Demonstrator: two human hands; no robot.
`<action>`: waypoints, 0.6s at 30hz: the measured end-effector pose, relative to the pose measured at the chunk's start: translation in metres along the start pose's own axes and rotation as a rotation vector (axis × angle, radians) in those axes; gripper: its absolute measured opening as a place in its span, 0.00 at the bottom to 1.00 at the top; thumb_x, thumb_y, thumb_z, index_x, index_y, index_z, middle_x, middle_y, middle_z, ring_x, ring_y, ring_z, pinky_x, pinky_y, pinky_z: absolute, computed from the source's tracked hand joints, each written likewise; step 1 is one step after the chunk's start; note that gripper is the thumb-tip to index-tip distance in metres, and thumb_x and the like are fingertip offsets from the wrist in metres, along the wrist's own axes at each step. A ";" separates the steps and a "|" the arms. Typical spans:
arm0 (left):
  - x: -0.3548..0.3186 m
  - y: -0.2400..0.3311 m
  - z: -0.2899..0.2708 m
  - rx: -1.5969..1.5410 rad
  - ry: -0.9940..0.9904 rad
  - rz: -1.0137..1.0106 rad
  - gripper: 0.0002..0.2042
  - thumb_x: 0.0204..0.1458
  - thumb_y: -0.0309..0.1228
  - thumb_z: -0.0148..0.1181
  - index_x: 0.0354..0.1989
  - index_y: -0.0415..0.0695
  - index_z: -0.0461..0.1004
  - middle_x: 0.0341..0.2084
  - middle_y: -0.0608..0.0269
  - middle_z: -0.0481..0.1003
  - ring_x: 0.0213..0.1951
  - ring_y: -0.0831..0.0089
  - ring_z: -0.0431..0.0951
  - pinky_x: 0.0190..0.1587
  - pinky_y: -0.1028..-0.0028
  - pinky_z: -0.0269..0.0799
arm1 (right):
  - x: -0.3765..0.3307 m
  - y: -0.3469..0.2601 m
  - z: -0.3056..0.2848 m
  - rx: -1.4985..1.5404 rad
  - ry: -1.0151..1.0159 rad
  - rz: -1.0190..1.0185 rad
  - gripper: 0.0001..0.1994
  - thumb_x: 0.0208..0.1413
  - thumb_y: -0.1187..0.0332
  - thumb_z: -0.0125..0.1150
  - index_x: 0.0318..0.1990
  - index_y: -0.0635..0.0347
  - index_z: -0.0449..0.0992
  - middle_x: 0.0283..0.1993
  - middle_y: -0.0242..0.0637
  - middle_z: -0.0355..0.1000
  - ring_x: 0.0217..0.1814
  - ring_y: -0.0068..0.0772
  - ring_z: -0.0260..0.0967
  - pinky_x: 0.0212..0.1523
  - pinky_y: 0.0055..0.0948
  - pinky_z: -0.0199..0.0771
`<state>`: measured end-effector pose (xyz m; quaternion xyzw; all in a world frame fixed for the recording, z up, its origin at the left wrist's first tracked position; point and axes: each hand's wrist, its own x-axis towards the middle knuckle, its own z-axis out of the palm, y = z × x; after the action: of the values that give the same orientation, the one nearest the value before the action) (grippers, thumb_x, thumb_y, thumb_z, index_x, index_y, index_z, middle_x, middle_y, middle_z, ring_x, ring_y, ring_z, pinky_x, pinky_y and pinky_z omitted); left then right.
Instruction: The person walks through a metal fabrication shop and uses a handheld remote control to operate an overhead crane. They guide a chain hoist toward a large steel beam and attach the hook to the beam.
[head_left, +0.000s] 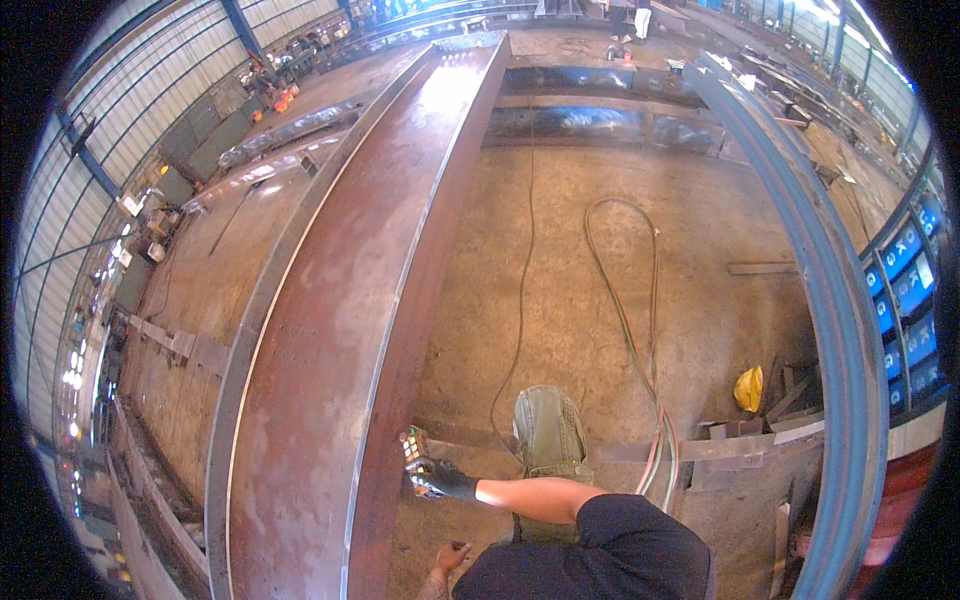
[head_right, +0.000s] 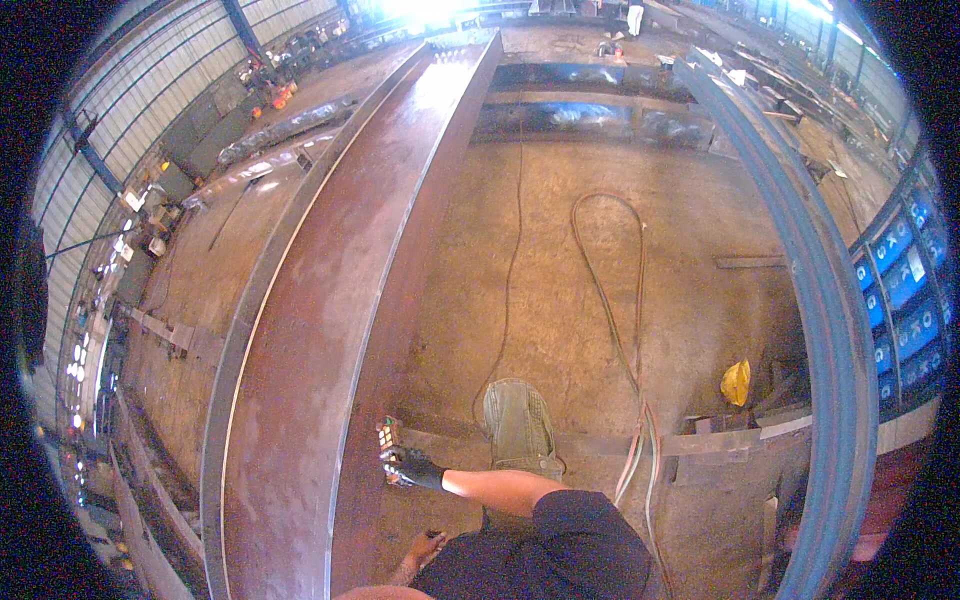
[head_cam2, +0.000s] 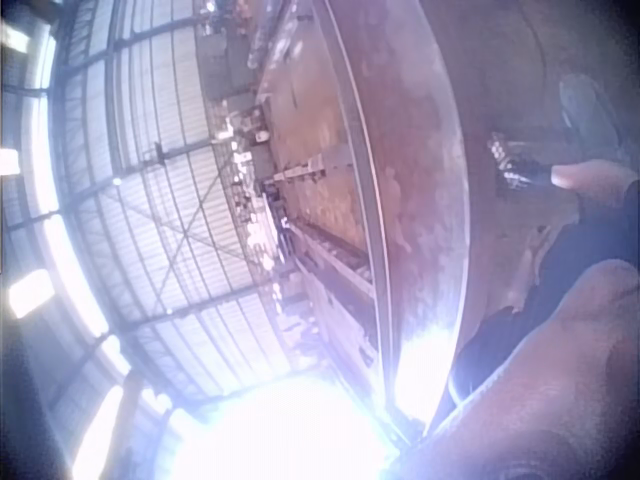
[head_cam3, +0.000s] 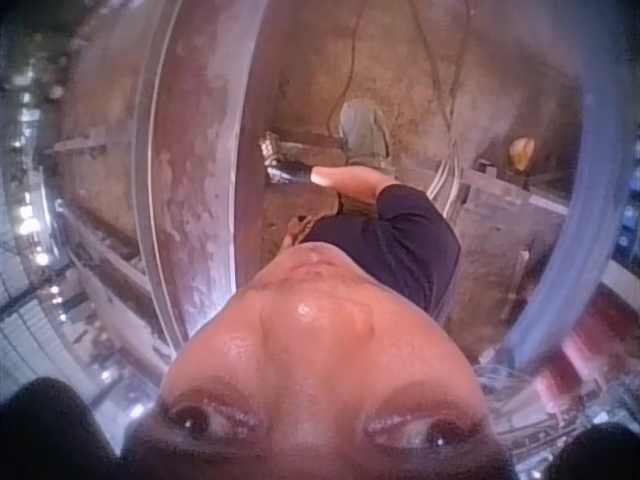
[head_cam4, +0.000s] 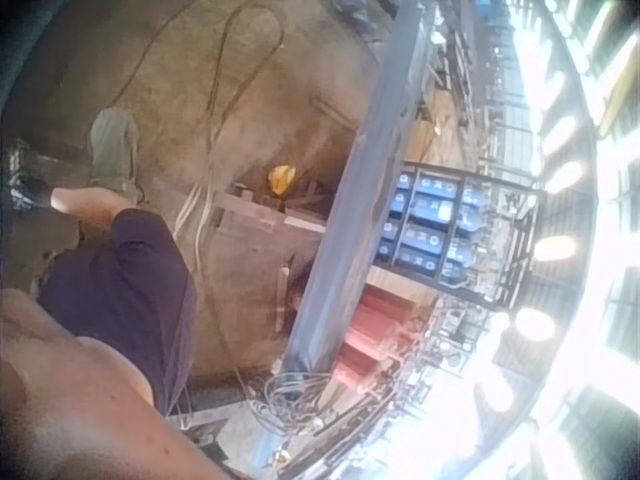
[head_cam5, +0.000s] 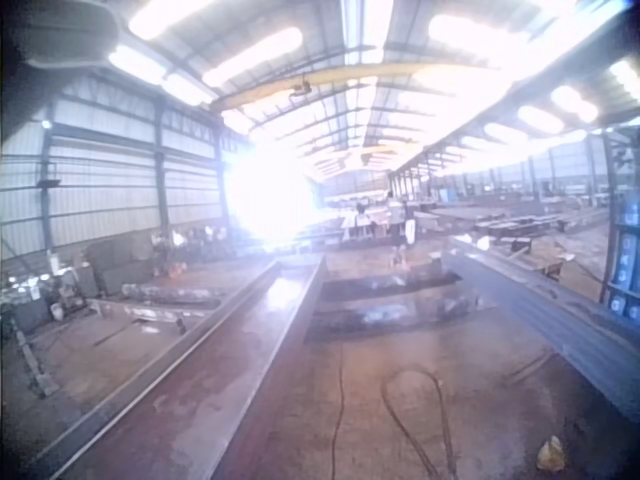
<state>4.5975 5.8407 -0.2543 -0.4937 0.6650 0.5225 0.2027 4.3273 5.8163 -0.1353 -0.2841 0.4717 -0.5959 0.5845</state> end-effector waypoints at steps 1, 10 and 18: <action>0.000 0.000 -0.001 0.019 -0.012 0.010 0.23 0.50 0.43 0.62 0.42 0.33 0.74 0.32 0.53 0.79 0.30 0.69 0.81 0.34 0.71 0.74 | 0.000 0.001 0.001 0.064 -0.016 -0.002 0.16 0.60 0.62 0.52 0.54 0.54 0.66 0.28 0.31 0.69 0.21 0.20 0.64 0.19 0.23 0.62; 0.003 -0.013 -0.009 0.097 -0.053 -0.022 0.22 0.50 0.42 0.62 0.44 0.35 0.73 0.36 0.54 0.78 0.31 0.68 0.81 0.35 0.70 0.75 | -0.008 -0.006 0.004 0.011 0.061 -0.008 0.17 0.58 0.64 0.52 0.55 0.51 0.66 0.26 0.29 0.69 0.22 0.22 0.65 0.20 0.26 0.65; 0.007 -0.004 -0.028 -0.628 -0.042 -0.082 0.30 0.52 0.53 0.55 0.54 0.39 0.66 0.38 0.55 0.77 0.33 0.61 0.78 0.41 0.63 0.73 | 0.014 0.026 -0.002 -0.357 0.105 -0.400 0.14 0.58 0.63 0.54 0.51 0.53 0.67 0.29 0.34 0.70 0.24 0.27 0.69 0.24 0.29 0.70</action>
<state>4.6049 5.8126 -0.2509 -0.5476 0.4465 0.7036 0.0751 4.3342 5.8069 -0.1626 -0.4387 0.5334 -0.6211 0.3704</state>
